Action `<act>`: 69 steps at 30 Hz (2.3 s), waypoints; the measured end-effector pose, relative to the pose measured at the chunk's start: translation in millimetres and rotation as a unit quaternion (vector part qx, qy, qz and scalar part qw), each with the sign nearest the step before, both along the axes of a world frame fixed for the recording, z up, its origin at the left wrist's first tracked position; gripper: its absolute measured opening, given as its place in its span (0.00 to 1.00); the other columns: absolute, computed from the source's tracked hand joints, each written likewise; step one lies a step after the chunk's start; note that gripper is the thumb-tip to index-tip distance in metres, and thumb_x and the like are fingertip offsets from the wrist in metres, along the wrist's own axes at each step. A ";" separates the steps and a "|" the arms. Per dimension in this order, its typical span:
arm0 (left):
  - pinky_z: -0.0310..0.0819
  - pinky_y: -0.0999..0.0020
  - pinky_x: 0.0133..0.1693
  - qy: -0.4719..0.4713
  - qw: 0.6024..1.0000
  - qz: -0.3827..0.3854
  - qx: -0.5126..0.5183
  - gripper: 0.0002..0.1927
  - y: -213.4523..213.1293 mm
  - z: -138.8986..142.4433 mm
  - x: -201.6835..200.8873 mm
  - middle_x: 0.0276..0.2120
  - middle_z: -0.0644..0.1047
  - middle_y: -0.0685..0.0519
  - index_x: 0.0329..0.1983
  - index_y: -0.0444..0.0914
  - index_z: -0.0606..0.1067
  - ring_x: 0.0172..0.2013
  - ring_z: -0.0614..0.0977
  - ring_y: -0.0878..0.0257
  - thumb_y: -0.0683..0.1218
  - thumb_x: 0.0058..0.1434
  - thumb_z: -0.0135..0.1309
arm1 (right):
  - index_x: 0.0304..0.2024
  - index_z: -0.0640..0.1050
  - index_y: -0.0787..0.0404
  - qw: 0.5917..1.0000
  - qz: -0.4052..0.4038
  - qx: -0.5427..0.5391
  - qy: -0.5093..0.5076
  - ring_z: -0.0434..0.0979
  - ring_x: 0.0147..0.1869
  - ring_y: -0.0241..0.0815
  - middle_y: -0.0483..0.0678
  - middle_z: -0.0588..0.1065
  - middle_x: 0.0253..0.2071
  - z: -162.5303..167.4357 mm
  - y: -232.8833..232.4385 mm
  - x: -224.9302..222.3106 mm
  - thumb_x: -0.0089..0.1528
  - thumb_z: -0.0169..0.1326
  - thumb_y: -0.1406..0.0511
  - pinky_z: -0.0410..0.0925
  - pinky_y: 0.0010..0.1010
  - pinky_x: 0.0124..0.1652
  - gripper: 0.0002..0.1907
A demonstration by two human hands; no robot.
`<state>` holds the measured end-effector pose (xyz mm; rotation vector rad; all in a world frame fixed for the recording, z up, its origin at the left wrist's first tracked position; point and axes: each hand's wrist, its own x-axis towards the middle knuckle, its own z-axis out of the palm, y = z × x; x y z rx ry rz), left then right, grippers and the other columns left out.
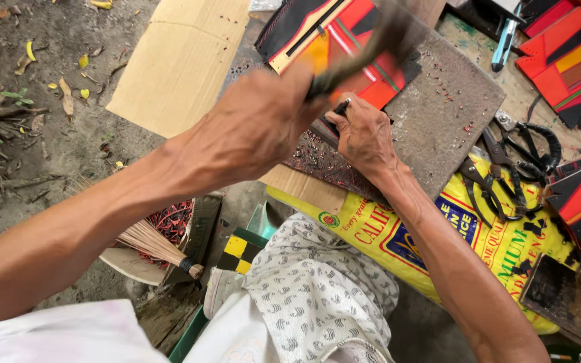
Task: The person holds a leather punch against a colorful patterned leather panel on the workbench and strikes it with a hammer, making a row of holes along a marked strip. They reposition the punch repeatedly along the line, steadying the panel with their other hand.
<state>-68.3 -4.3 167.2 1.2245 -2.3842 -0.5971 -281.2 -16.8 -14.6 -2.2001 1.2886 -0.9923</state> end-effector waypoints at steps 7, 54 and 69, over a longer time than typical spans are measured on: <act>0.67 0.45 0.23 -0.081 0.984 0.059 0.147 0.17 -9.3 -66.3 32.6 0.16 0.72 0.39 0.39 0.33 0.66 0.18 0.75 0.39 0.53 0.74 0.44 | 0.39 0.73 0.67 0.999 -0.021 0.009 -0.024 0.79 0.37 0.60 0.59 0.74 0.32 0.8 1.0 -1.1 0.68 0.57 0.68 0.70 0.42 0.36 0.07; 0.78 0.71 0.43 0.322 0.922 0.108 0.187 0.12 -134.7 -159.8 34.8 0.36 0.80 0.54 0.42 0.34 0.76 0.38 0.81 0.69 0.43 0.57 0.60 | 0.49 0.72 0.77 0.829 -0.147 0.306 -0.445 0.82 0.53 0.53 0.66 0.77 0.53 -20.3 65.5 -71.4 0.76 0.47 0.61 0.77 0.41 0.55 0.19; 0.83 0.69 0.48 0.347 0.897 0.103 0.254 0.13 -115.8 -167.3 53.9 0.41 0.81 0.47 0.45 0.29 0.73 0.44 0.86 0.63 0.40 0.60 0.58 | 0.51 0.71 0.70 0.825 -0.037 0.284 -0.488 0.83 0.49 0.54 0.58 0.76 0.45 -5.3 -6.8 -49.3 0.76 0.51 0.64 0.79 0.47 0.51 0.12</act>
